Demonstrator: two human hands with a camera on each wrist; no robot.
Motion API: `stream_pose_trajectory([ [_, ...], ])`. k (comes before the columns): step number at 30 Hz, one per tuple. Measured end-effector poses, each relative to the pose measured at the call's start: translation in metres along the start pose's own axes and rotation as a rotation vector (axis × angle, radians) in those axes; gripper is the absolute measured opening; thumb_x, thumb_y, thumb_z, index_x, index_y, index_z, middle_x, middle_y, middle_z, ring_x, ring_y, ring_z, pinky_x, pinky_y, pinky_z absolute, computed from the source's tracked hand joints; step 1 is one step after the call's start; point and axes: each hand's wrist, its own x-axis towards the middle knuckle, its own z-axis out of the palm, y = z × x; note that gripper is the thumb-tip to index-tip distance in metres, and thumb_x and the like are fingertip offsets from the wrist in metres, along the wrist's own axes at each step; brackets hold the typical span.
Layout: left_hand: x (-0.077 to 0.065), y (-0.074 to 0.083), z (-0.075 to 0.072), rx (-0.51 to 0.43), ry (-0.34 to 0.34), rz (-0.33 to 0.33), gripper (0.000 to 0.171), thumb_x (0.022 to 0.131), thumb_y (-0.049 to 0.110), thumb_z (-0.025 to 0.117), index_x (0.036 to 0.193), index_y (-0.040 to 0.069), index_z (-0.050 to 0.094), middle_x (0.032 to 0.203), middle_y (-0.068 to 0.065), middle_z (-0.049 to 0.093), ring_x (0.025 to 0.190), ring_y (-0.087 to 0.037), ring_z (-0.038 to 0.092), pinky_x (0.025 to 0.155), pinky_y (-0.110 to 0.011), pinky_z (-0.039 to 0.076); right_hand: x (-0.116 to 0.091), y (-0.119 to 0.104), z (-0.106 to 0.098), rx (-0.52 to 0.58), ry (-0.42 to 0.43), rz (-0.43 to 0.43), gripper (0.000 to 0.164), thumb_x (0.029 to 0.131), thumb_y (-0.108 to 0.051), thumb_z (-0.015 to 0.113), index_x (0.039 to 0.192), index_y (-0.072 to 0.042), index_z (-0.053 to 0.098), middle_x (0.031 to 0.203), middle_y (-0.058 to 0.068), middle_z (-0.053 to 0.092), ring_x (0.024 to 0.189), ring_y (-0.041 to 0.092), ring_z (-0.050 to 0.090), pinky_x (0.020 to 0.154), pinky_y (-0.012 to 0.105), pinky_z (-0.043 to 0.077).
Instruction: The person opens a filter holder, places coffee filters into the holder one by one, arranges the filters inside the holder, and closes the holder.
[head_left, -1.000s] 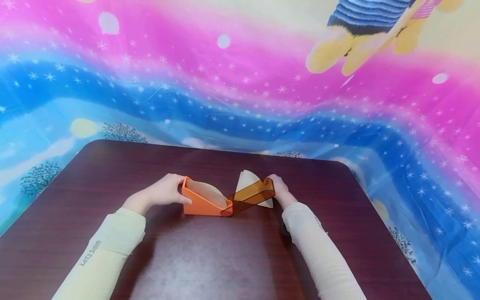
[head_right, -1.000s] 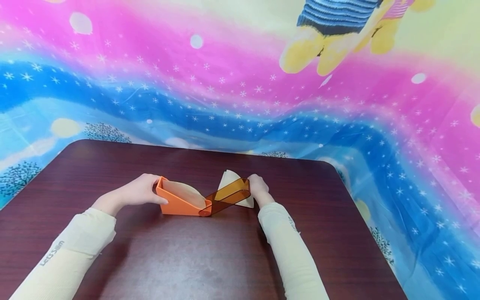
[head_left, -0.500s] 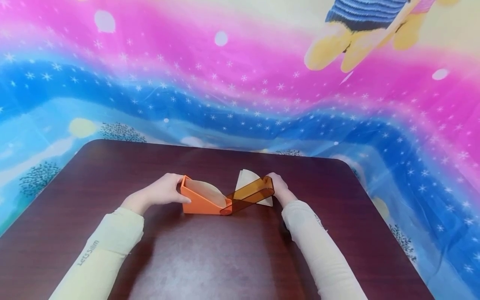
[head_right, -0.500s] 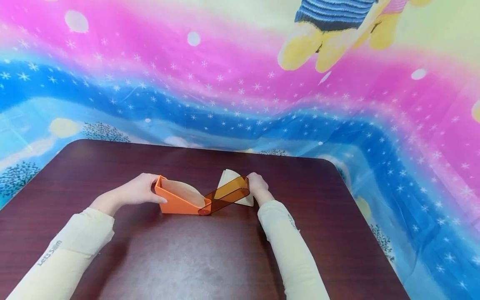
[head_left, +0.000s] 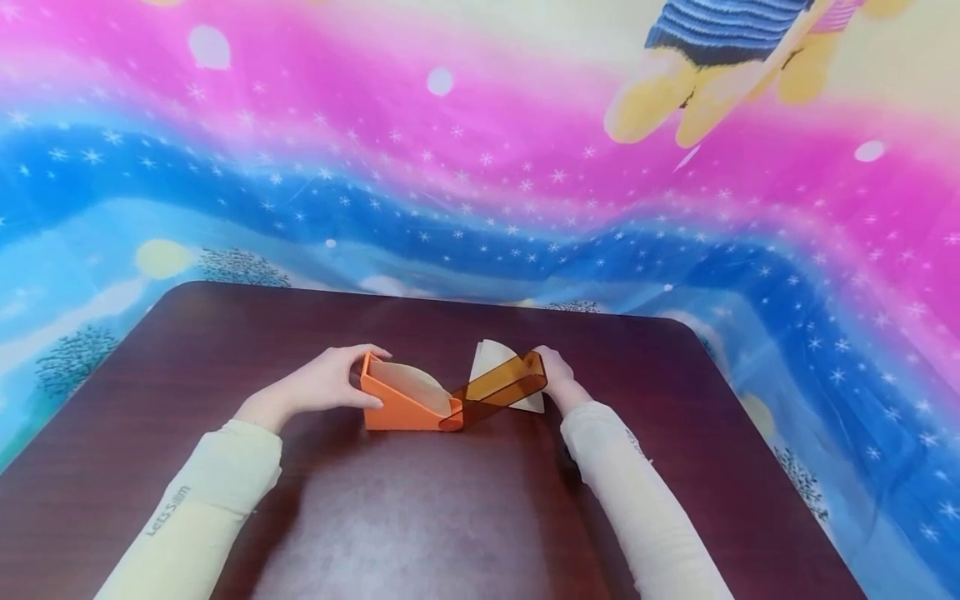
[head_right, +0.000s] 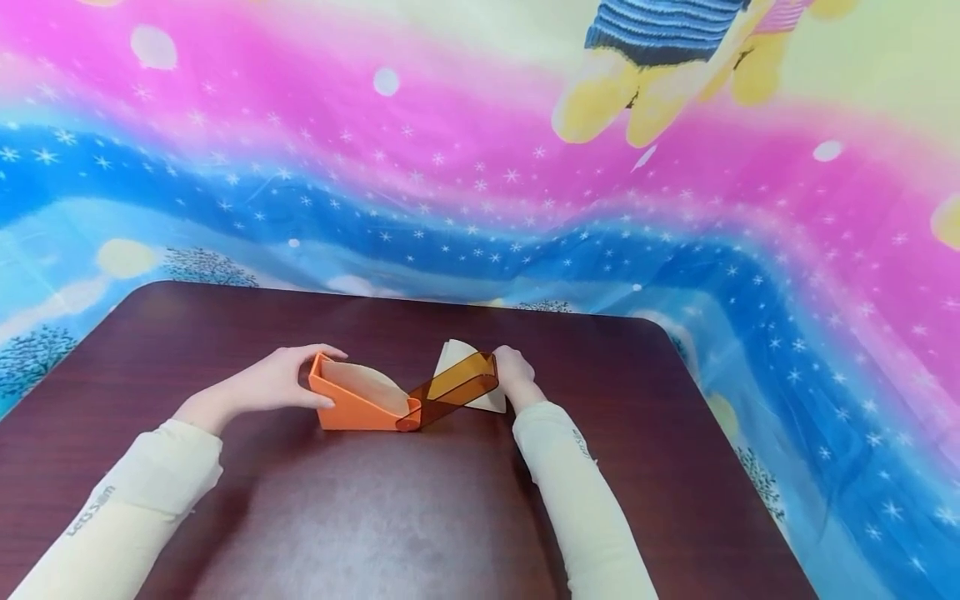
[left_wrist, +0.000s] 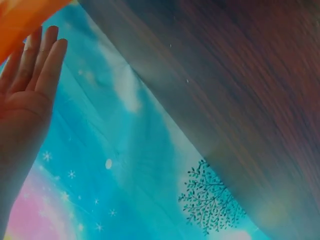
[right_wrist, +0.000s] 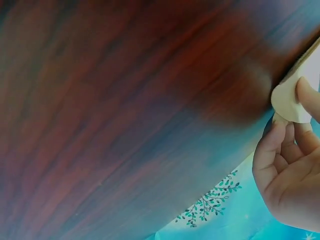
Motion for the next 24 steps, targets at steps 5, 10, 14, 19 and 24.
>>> stream_pose_trajectory([
  [5,-0.003,0.004,-0.009,0.005,0.050,0.012,0.053,0.076,0.031,0.076,0.122,0.012,0.058,0.113,-0.010,0.064,0.099,-0.024,0.063,0.083,-0.036,0.054,0.002,0.000,-0.006,-0.028,-0.024,-0.025,0.018,0.090,-0.011,0.052,0.093,0.000,0.065,0.096,0.017,0.067,0.080,0.026,0.059,0.067,0.036,0.048],
  [10,-0.004,0.008,-0.013,0.046,0.074,-0.002,0.040,0.077,0.033,0.075,0.111,0.013,0.065,0.102,-0.003,0.067,0.093,-0.019,0.058,0.081,-0.035,0.053,0.009,0.008,-0.020,0.009,-0.066,-0.075,0.021,0.087,0.004,0.051,0.098,0.001,0.068,0.098,0.018,0.066,0.076,0.022,0.055,0.064,0.027,0.045],
  [14,-0.004,0.009,-0.014,0.047,0.074,-0.019,0.039,0.077,0.032,0.075,0.110,0.013,0.066,0.102,-0.004,0.068,0.093,-0.020,0.058,0.082,-0.036,0.053,0.011,0.012,-0.033,0.091,-0.085,-0.085,0.016,0.088,-0.002,0.051,0.088,0.001,0.067,0.079,0.011,0.061,0.065,0.017,0.050,0.059,0.025,0.044],
  [19,-0.005,0.010,-0.015,0.043,0.071,-0.024,0.040,0.078,0.033,0.074,0.110,0.012,0.066,0.104,-0.005,0.067,0.094,-0.021,0.059,0.082,-0.036,0.054,0.008,0.016,-0.047,0.126,-0.076,-0.105,0.017,0.089,-0.015,0.059,0.081,-0.001,0.064,0.060,-0.001,0.047,0.059,0.013,0.046,0.059,0.024,0.044],
  [24,-0.005,0.014,-0.016,0.076,0.067,-0.022,0.039,0.078,0.033,0.074,0.110,0.011,0.066,0.103,-0.005,0.068,0.094,-0.021,0.059,0.083,-0.037,0.054,0.004,0.019,-0.055,0.137,-0.057,-0.104,0.019,0.086,-0.019,0.064,0.088,-0.001,0.069,0.071,0.003,0.058,0.068,0.015,0.050,0.061,0.024,0.044],
])
